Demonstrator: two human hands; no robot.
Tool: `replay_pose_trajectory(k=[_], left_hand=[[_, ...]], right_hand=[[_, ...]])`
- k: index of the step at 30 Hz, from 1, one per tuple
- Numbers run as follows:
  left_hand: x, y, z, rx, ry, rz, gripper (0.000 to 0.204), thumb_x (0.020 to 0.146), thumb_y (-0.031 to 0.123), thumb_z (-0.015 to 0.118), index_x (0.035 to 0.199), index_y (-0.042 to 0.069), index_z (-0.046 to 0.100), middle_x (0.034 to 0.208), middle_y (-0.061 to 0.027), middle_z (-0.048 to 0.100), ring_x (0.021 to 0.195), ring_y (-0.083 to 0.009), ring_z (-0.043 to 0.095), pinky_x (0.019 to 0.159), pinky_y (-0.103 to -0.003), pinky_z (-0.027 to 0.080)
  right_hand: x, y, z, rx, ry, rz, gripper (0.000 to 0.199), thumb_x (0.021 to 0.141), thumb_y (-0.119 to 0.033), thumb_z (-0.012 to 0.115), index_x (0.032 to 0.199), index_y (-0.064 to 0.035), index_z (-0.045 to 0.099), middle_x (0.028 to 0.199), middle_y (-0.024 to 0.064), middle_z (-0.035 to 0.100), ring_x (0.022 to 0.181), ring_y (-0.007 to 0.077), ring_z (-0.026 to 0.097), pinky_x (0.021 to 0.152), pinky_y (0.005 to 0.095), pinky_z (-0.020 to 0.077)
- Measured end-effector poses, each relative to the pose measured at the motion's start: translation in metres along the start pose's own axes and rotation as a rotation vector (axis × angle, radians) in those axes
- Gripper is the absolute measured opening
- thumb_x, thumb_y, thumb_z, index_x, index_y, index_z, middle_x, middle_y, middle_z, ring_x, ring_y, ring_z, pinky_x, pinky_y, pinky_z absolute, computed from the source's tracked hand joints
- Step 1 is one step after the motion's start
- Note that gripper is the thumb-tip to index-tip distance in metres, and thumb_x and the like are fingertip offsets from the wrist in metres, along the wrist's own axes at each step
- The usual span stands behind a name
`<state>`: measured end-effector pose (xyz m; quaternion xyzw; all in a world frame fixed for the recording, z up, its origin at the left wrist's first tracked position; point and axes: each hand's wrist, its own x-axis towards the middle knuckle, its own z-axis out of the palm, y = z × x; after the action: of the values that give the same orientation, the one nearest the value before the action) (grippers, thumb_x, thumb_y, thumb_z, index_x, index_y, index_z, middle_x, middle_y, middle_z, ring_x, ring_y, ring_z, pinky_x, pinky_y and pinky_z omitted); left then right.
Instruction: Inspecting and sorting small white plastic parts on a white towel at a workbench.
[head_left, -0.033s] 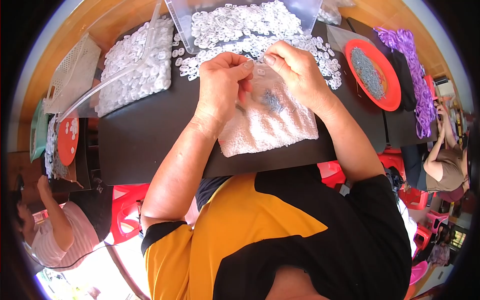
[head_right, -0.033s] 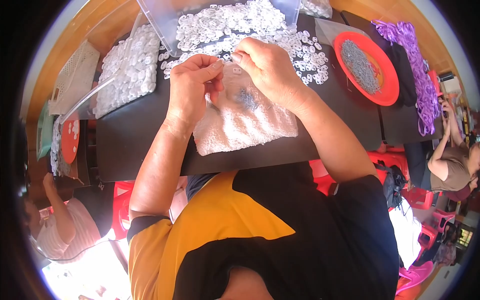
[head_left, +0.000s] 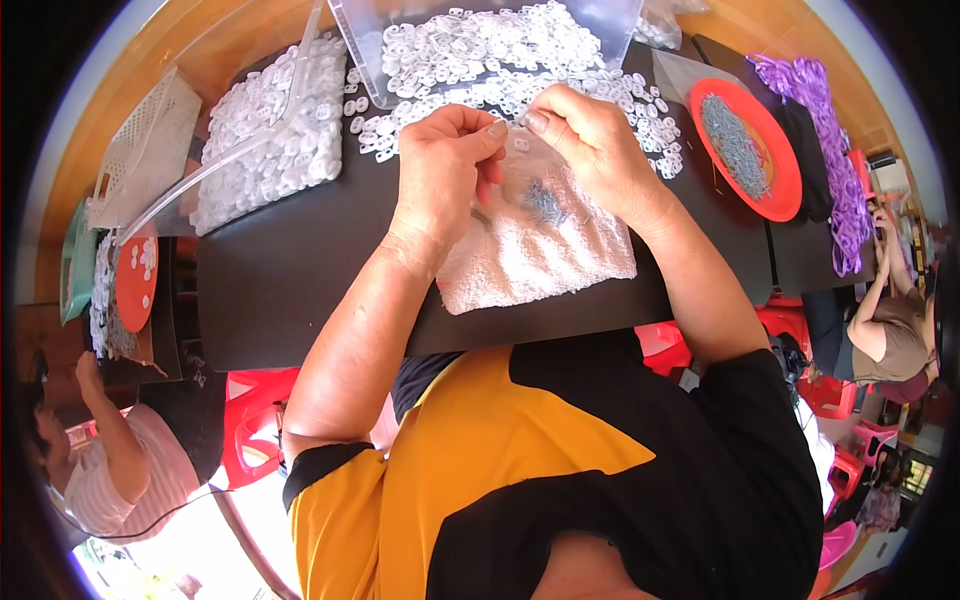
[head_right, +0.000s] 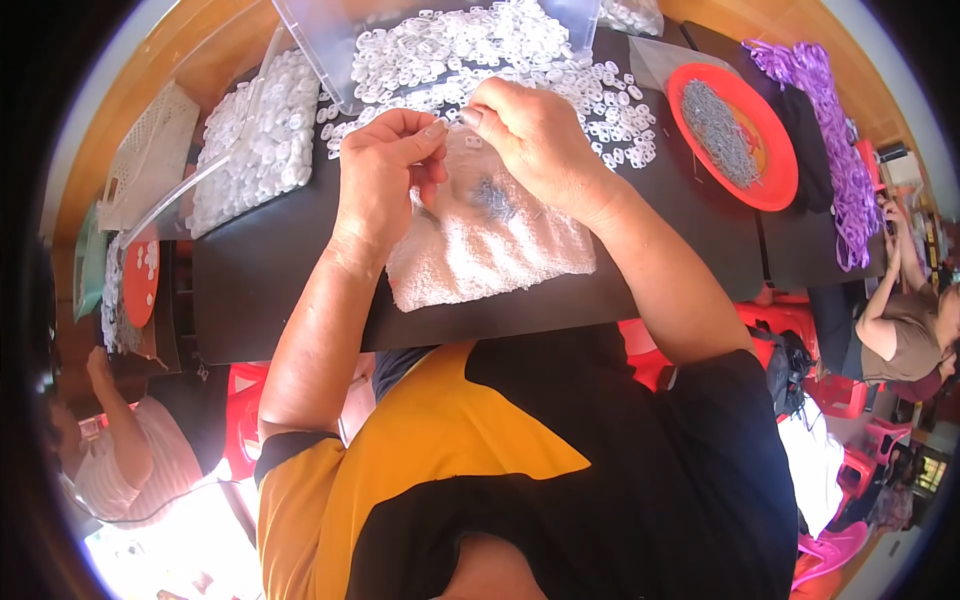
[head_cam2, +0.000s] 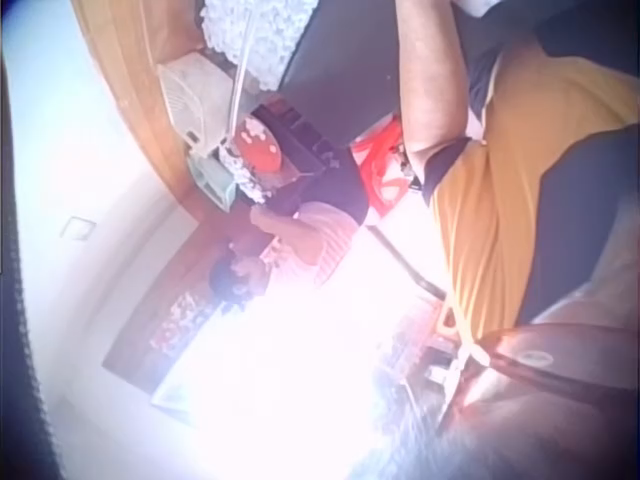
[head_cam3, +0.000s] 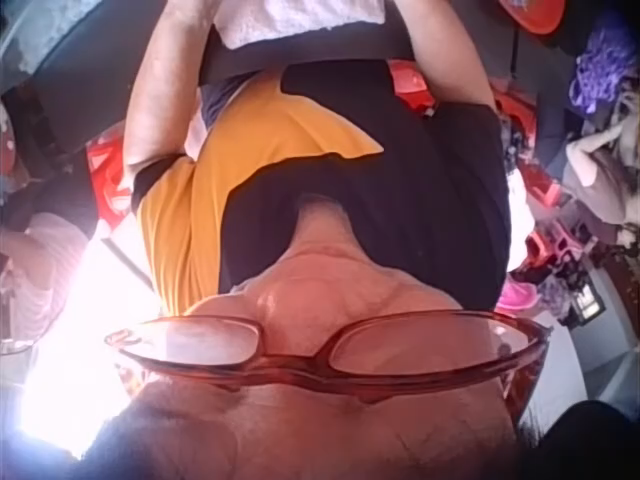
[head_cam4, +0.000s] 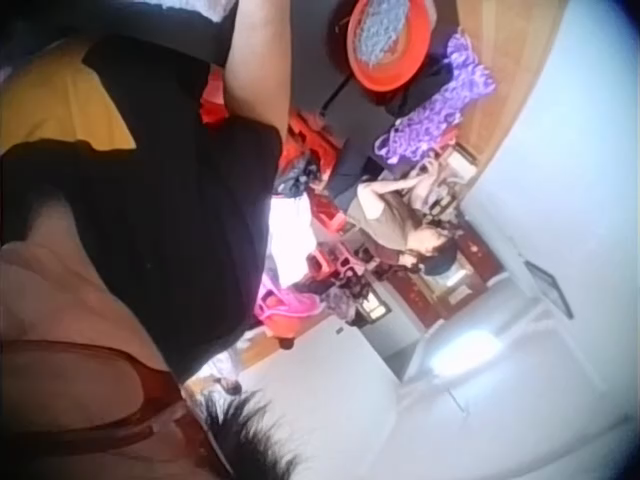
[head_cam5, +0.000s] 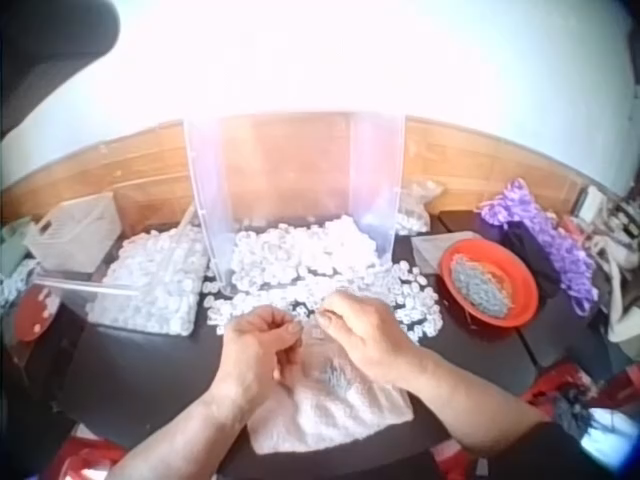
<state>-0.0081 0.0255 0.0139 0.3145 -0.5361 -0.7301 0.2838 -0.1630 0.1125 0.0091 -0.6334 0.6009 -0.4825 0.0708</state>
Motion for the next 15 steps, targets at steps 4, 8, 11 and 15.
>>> replay_pose_trajectory(k=[4,8,11,15], left_hand=[[-0.0006,0.0001,0.0026,0.095,-0.003,0.034,0.01,0.089,0.008,0.066,0.089,-0.002,0.063,0.071,-0.0036,0.061,0.056,-0.0096,0.055,0.045,-0.022,0.04],[-0.0009,-0.0025,0.005,0.156,-0.005,0.094,0.009,0.089,0.007,0.065,0.089,-0.002,0.063,0.07,-0.0031,0.061,0.056,-0.0085,0.055,0.045,-0.022,0.039],[-0.0022,-0.0023,0.007,0.244,0.013,0.105,0.007,0.089,0.006,0.064,0.089,-0.002,0.063,0.07,-0.0027,0.06,0.056,-0.0079,0.055,0.045,-0.021,0.039],[-0.0023,-0.0048,0.0078,0.216,0.007,0.095,0.007,0.089,0.005,0.063,0.089,-0.002,0.063,0.07,-0.0028,0.061,0.056,-0.0083,0.055,0.045,-0.021,0.039]], right_hand=[[-0.0004,-0.0032,-0.0007,0.104,-0.09,0.157,0.018,0.093,-0.017,0.059,0.089,0.0006,0.058,0.064,0.0115,0.057,0.06,0.0188,0.057,0.057,0.0327,0.0441],[0.0004,-0.0035,-0.0013,0.138,-0.094,0.193,0.016,0.093,-0.014,0.059,0.088,0.001,0.058,0.064,0.0109,0.057,0.058,0.015,0.054,0.057,0.0318,0.0436],[0.0005,-0.0046,-0.003,0.187,-0.124,0.248,0.016,0.092,-0.013,0.059,0.088,0.0018,0.058,0.064,0.0106,0.057,0.06,0.014,0.054,0.057,0.0317,0.044],[-0.0012,-0.0057,-0.0013,0.107,-0.146,0.197,0.007,0.09,-0.005,0.055,0.09,0.0015,0.057,0.072,0.0106,0.06,0.067,0.0174,0.059,0.062,0.0314,0.0462]])
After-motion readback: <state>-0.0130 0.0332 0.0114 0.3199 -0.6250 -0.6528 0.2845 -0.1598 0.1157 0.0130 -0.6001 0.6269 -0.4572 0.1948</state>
